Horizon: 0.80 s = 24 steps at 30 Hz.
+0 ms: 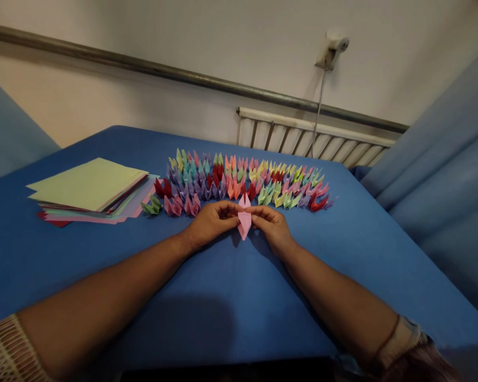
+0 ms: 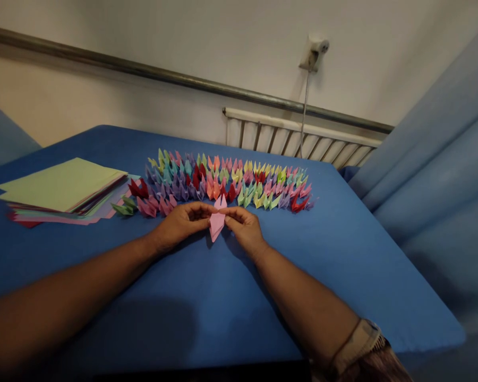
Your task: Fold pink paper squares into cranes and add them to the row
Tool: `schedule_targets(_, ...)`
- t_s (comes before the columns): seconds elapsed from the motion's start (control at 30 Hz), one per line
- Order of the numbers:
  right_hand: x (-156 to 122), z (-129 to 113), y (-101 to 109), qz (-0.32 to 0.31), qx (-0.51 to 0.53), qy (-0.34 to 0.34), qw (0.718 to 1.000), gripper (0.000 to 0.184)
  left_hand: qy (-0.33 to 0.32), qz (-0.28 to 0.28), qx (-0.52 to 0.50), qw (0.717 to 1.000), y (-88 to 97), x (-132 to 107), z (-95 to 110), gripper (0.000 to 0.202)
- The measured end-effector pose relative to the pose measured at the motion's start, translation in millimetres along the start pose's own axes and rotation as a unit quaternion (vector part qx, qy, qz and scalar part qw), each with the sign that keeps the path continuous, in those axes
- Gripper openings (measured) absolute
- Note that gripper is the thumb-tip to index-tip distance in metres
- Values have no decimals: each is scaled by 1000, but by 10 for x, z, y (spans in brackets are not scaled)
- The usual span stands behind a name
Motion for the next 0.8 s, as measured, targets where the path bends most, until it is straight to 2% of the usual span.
schedule_targets(0.13,11,21,-20,0,-8,10,1000,19,-10,29,3,1000,-8,-2,-8,26)
schedule_targets(0.37,50,64,-58,43,-29,55,997,22,-1,63,-12,998,-70,-58,55,27)
schedule_targets(0.63,-5,17,-94,60,-58,89,992,21,2,115,19,993,-110,-94,96,28)
schedule_targets(0.8,-31,-17,-147,79,-63,86,991,28,-19,137,53,989,-116,-95,102,27)
Point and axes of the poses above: each hand's wrist, its own x-axis towards the middle knuckle, its own y-axis out of the back of the hand, z = x × y, the point moved 2 cm from there along x, towards the middle knuckle, and after that the axes turned 1 degree about -y, right-handed, at the moved point
